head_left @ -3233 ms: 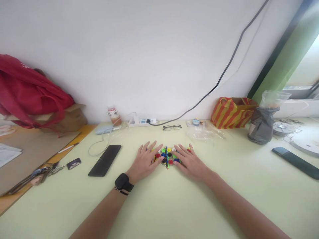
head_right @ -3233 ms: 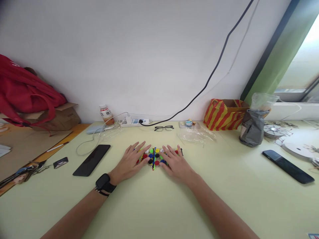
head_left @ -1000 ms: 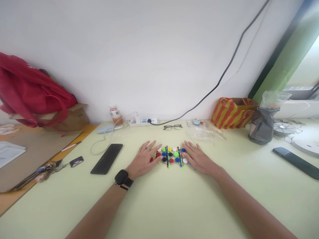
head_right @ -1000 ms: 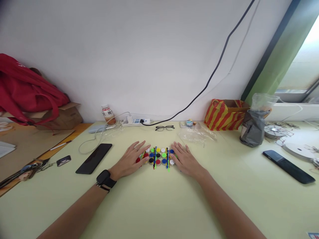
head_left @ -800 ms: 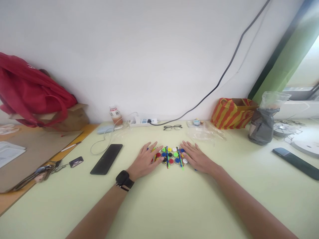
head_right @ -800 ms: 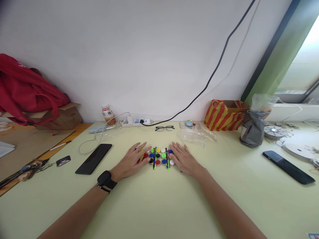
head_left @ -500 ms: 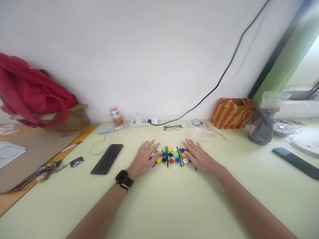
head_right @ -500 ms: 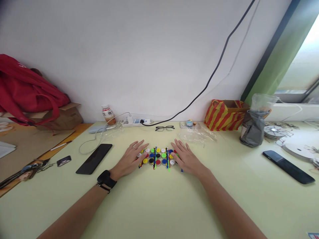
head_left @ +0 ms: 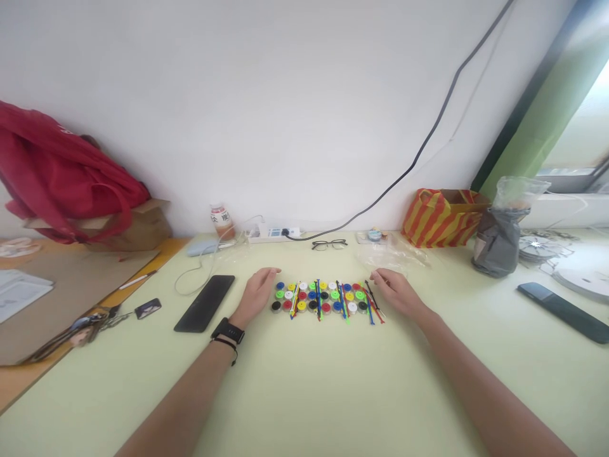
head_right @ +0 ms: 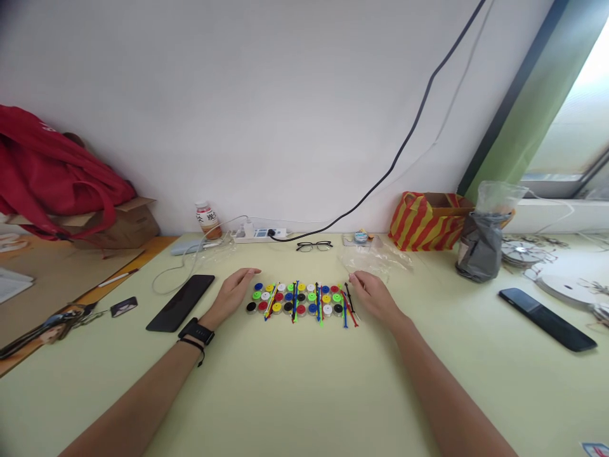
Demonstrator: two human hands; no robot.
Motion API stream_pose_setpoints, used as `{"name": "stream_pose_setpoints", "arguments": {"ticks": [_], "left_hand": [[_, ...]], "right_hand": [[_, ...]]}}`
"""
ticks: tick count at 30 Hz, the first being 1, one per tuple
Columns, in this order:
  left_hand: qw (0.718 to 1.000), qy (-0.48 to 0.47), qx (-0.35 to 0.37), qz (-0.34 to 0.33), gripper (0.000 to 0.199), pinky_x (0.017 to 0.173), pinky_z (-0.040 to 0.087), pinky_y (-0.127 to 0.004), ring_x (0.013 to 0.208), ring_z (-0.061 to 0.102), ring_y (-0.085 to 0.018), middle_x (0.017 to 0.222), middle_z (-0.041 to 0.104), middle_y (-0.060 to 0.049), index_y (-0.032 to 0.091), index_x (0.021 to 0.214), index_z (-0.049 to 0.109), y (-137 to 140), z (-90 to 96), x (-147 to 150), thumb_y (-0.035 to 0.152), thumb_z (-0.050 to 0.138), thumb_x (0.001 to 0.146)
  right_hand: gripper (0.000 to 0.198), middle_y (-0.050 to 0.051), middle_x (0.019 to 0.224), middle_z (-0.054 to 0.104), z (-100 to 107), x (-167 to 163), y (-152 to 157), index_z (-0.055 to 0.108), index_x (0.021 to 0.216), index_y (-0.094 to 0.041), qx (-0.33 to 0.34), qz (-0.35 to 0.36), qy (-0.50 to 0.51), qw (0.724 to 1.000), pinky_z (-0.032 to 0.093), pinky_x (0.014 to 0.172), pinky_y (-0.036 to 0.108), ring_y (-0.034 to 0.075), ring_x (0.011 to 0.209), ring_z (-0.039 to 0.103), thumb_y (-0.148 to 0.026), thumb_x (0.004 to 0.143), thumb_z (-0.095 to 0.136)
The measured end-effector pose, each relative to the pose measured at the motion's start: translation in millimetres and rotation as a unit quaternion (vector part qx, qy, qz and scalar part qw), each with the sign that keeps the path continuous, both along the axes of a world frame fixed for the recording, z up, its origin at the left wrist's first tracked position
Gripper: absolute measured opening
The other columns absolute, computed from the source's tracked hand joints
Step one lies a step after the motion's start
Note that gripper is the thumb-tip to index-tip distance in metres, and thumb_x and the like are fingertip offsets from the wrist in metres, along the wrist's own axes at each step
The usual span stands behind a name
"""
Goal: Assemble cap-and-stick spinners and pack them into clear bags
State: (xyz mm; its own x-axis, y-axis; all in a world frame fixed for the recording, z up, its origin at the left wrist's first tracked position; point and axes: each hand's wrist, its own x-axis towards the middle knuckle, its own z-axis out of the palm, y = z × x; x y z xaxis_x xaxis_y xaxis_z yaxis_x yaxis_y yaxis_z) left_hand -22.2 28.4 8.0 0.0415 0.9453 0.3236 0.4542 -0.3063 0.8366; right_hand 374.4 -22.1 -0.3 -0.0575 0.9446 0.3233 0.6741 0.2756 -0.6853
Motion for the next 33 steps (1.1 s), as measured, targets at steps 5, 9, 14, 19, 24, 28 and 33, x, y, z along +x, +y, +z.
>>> {"name": "stream_pose_setpoints", "arguments": {"ticks": [5,9,14,19,24,28,33], "left_hand": [[0.996,-0.078,-0.019,0.048,0.042,0.059,0.041,-0.027,0.061,0.053,-0.017,0.061,0.056,0.001,0.021,0.065,0.054,4,-0.8,-5,0.053,0.06,0.091],[0.984,-0.159,-0.051,0.063,0.054,0.045,0.021,-0.026,0.043,0.026,-0.011,0.049,0.025,0.008,0.025,0.059,0.028,7,-0.2,-9,0.059,0.052,0.094],[0.967,-0.237,-0.083,0.04,0.056,0.041,0.015,-0.023,0.041,0.018,-0.008,0.052,0.018,0.011,0.026,0.064,0.024,5,2.7,-6,0.064,0.051,0.094],[0.95,-0.296,-0.078,0.059,0.053,0.039,0.016,-0.02,0.039,0.019,-0.007,0.053,0.02,0.011,0.025,0.066,0.026,4,3.2,-5,0.06,0.056,0.094],[0.932,-0.351,-0.072,0.061,0.043,0.04,0.025,-0.019,0.04,0.029,-0.007,0.052,0.029,0.01,0.022,0.068,0.039,9,2.4,-9,0.049,0.063,0.093],[0.92,-0.378,-0.095,0.041,0.027,0.066,0.053,-0.025,0.069,0.066,-0.014,0.076,0.067,-0.003,0.018,0.099,0.064,13,5.3,-13,0.044,0.065,0.092],[0.886,-0.445,-0.132,-0.011,0.065,0.1,0.054,-0.042,0.121,0.067,-0.029,0.129,0.069,-0.02,0.017,0.127,0.065,10,14.8,-18,0.069,0.042,0.096]], "right_hand": [[0.05,-0.003,0.057,0.041,-10,-2,8,0.038,0.062,-0.023,0.002,-0.024,0.042,0.999,0.034,0.057,0.028,0.015,0.058,0.041,-0.059,0.095,0.049],[0.056,-0.007,0.055,0.021,-17,4,15,0.022,0.06,-0.025,-0.006,-0.066,0.097,0.993,0.025,0.049,0.027,0.011,0.052,0.023,-0.06,0.088,0.056],[0.059,-0.007,0.055,0.016,-18,8,14,0.019,0.06,-0.026,-0.017,-0.094,0.153,0.984,0.022,0.047,0.027,0.009,0.051,0.015,-0.062,0.087,0.056],[0.059,-0.007,0.056,0.018,-16,5,13,0.022,0.059,-0.025,-0.022,-0.091,0.181,0.979,0.02,0.048,0.028,0.01,0.053,0.017,-0.06,0.084,0.061],[0.058,-0.007,0.052,0.021,-19,8,16,0.026,0.057,-0.025,-0.027,-0.111,0.221,0.968,0.02,0.047,0.028,0.01,0.05,0.019,-0.06,0.083,0.064],[0.057,-0.007,0.048,0.027,-23,14,19,0.031,0.057,-0.026,-0.027,-0.121,0.272,0.954,0.021,0.044,0.029,0.011,0.046,0.024,-0.064,0.086,0.063],[0.055,-0.003,0.049,0.045,-22,16,20,0.041,0.059,-0.025,-0.034,-0.084,0.339,0.937,0.037,0.043,0.03,0.014,0.044,0.042,-0.069,0.086,0.062]]}}
